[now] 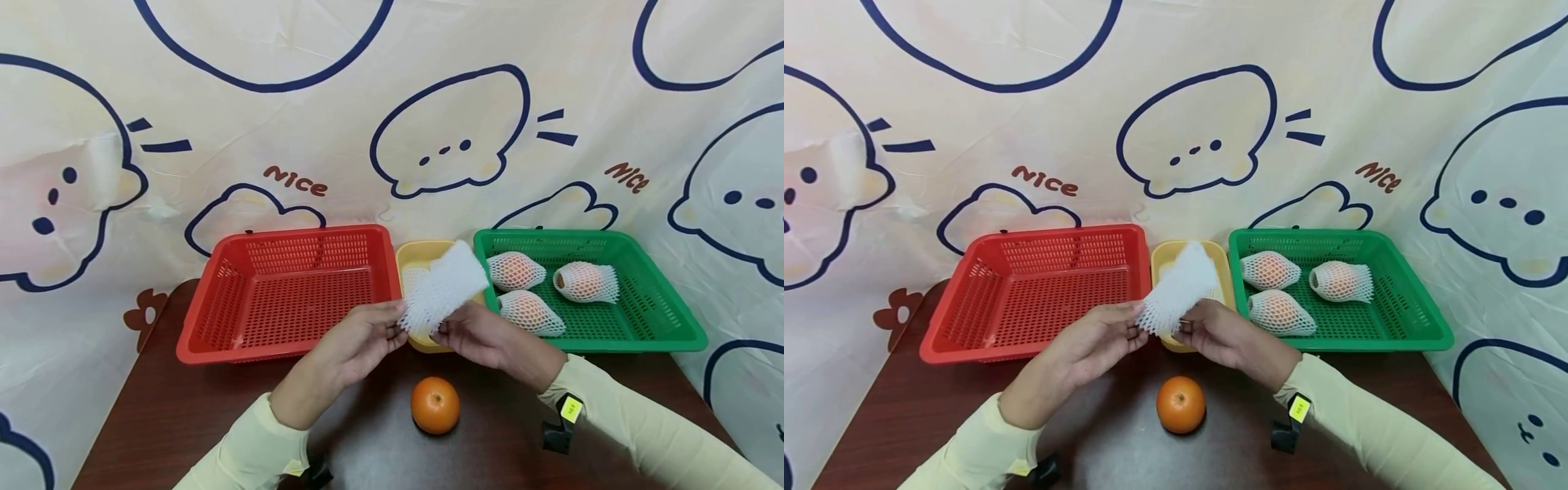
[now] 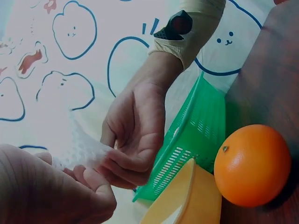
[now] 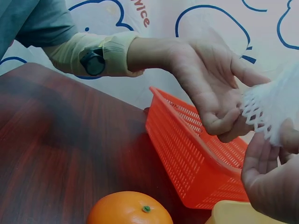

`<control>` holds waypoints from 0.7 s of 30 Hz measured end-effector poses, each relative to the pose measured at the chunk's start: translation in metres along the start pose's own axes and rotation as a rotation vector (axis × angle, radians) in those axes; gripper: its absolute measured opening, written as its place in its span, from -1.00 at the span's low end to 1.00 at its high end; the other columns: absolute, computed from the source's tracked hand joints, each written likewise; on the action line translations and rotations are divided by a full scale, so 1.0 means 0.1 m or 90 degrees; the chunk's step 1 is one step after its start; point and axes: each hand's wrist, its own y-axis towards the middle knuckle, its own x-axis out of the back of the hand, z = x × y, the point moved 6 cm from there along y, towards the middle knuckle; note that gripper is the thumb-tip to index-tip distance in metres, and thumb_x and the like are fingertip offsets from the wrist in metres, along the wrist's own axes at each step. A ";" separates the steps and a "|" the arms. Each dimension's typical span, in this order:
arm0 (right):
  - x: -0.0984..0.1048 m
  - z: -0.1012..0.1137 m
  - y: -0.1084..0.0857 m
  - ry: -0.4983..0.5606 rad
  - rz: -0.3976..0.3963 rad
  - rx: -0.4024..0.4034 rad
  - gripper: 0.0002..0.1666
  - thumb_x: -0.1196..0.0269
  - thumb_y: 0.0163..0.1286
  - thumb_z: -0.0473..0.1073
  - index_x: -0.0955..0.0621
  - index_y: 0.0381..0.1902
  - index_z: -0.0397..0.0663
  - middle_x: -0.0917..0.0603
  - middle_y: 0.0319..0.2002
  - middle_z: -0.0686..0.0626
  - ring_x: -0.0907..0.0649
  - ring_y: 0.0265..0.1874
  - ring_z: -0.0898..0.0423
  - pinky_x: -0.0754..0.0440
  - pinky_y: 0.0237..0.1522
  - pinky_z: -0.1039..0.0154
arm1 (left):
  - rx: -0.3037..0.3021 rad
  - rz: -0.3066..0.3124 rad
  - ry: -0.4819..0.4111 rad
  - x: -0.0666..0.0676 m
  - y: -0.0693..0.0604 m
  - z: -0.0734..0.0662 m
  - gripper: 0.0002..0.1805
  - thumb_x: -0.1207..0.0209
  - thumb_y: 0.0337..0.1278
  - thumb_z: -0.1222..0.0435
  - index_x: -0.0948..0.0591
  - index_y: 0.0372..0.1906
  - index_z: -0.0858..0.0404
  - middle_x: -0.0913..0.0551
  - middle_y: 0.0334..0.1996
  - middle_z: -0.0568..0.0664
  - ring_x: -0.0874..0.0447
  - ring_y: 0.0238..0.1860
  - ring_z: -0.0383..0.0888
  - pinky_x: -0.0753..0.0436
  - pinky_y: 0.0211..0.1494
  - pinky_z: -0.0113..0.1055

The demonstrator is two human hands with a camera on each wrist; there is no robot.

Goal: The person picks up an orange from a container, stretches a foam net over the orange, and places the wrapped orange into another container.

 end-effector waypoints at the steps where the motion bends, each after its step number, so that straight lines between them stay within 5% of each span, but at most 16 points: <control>1: 0.00 0.02 -0.01 0.005 0.007 0.003 -0.69 0.09 0.62 -0.35 -0.37 0.21 -0.03 -0.63 -0.03 0.06 -0.56 -0.11 0.18 -0.60 0.01 0.35 | 0.004 0.007 -0.002 0.00 -0.01 0.01 -0.72 -0.01 0.54 0.37 -0.50 0.17 0.44 -0.59 -0.11 -0.03 -0.45 -0.10 -0.15 -0.50 0.12 -0.32; 5: 0.02 0.11 -0.04 0.062 0.033 0.027 -0.63 0.15 0.71 -0.18 -0.28 0.37 -0.07 -0.65 0.09 0.04 -0.60 0.01 0.18 -0.63 0.16 0.30 | 0.044 0.055 -0.014 -0.02 -0.06 0.11 -0.86 -0.02 0.51 0.40 -0.56 -0.03 0.34 -0.57 -0.16 -0.02 -0.47 -0.12 -0.14 -0.54 0.11 -0.33; 10: 0.05 0.18 -0.12 0.140 0.043 0.044 -0.62 0.23 0.73 -0.19 -0.24 0.40 -0.06 -0.66 0.13 0.04 -0.64 0.10 0.20 -0.64 0.23 0.27 | 0.063 0.111 -0.017 -0.08 -0.12 0.18 -0.85 0.01 0.52 0.41 -0.52 0.01 0.32 -0.56 -0.12 -0.02 -0.51 -0.04 -0.14 -0.55 0.18 -0.33; 16: 0.09 0.07 -0.21 0.153 0.015 0.003 -0.72 0.18 0.69 -0.23 -0.34 0.23 -0.10 -0.71 -0.04 0.04 -0.68 -0.05 0.25 -0.68 0.01 0.38 | -0.097 0.055 -0.109 -0.08 -0.06 -0.04 -0.73 0.12 0.58 0.35 -0.54 0.14 0.24 -0.62 0.01 -0.09 -0.49 0.12 -0.14 -0.43 0.41 -0.25; 18: 0.08 0.01 -0.23 0.130 0.029 -0.021 -0.68 0.09 0.69 -0.16 -0.32 0.28 -0.13 -0.72 -0.01 0.03 -0.70 -0.05 0.22 -0.70 0.00 0.36 | -0.147 0.045 -0.137 -0.08 -0.04 -0.11 -0.71 0.17 0.62 0.30 -0.59 0.06 0.21 -0.64 -0.04 -0.10 -0.50 0.07 -0.15 -0.46 0.37 -0.27; 21: 0.06 -0.08 -0.25 0.096 0.054 -0.049 -0.55 -0.02 0.67 -0.02 -0.30 0.35 -0.12 -0.72 0.06 0.02 -0.73 -0.02 0.18 -0.72 0.03 0.31 | -0.173 0.026 -0.148 -0.08 0.01 -0.12 -0.68 0.19 0.66 0.25 -0.61 -0.08 0.15 -0.66 -0.15 -0.12 -0.57 -0.05 -0.20 -0.58 0.17 -0.32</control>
